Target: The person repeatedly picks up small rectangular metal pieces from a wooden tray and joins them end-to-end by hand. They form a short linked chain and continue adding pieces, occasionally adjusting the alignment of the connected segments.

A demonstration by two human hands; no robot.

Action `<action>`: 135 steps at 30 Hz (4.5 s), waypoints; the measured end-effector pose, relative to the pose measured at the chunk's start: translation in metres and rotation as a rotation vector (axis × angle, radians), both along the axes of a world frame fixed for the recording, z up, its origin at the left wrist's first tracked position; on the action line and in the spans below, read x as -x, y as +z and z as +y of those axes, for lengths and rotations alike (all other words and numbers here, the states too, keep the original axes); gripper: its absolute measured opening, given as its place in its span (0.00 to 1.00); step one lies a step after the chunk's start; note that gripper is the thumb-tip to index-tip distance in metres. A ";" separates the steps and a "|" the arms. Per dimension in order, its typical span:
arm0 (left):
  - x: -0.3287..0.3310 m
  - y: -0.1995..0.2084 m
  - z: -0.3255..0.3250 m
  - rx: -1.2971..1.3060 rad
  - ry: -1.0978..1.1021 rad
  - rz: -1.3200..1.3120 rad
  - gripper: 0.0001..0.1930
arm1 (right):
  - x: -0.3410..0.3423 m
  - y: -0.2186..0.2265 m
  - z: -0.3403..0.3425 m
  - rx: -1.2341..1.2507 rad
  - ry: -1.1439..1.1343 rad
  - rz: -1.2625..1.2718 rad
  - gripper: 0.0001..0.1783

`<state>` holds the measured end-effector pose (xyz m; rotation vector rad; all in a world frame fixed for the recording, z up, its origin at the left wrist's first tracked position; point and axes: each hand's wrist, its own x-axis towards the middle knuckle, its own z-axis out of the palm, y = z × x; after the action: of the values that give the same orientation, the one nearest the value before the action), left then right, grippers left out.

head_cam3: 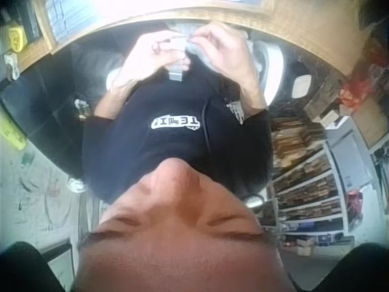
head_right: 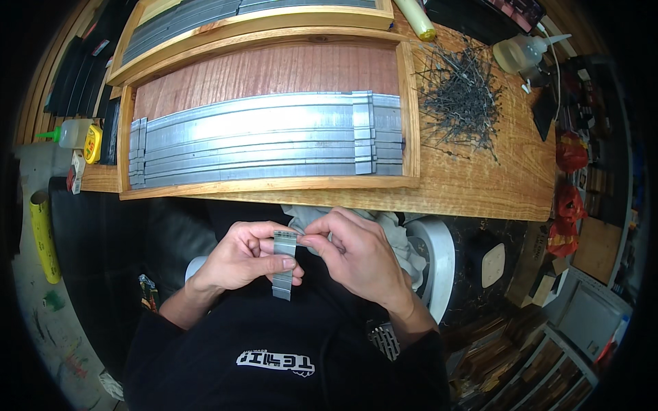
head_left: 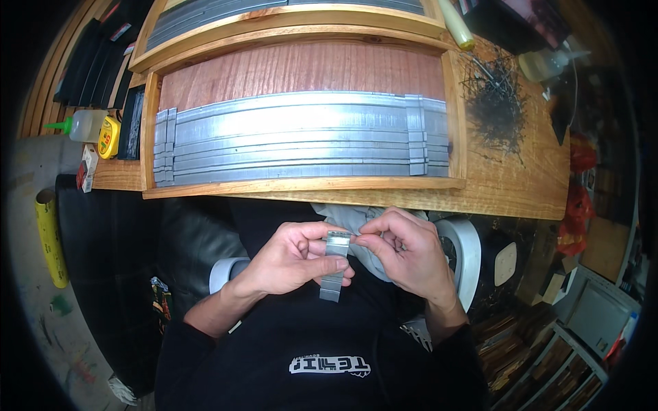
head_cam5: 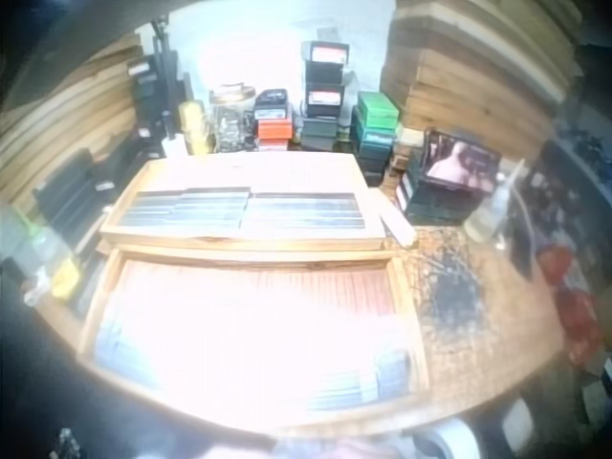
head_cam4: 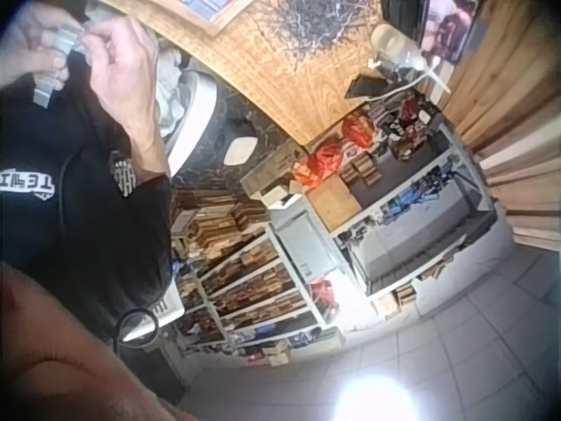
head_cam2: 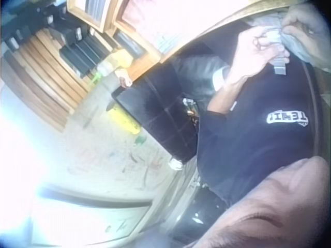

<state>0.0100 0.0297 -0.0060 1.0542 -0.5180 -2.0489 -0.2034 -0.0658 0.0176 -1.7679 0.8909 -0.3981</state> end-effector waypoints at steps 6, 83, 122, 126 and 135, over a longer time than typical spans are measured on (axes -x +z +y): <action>0.003 -0.001 -0.001 -0.004 -0.031 -0.027 0.13 | -0.004 -0.003 -0.004 -0.049 0.011 -0.043 0.08; 0.017 -0.018 0.013 0.001 0.486 -0.029 0.12 | 0.010 -0.033 0.051 0.202 -0.012 -0.210 0.16; 0.008 -0.018 -0.031 -0.139 0.053 -0.037 0.09 | 0.006 -0.075 0.086 0.117 -0.116 -0.375 0.13; 0.009 -0.016 -0.031 -0.123 0.048 -0.058 0.09 | 0.004 -0.075 0.087 0.129 -0.152 -0.364 0.12; 0.008 -0.018 -0.030 -0.123 0.037 -0.041 0.11 | 0.007 -0.073 0.086 0.094 -0.147 -0.346 0.11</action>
<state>0.0019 -0.0004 -0.0236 1.1712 -0.3948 -2.0517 -0.2105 0.0197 -0.0550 -1.6549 0.7641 -0.8267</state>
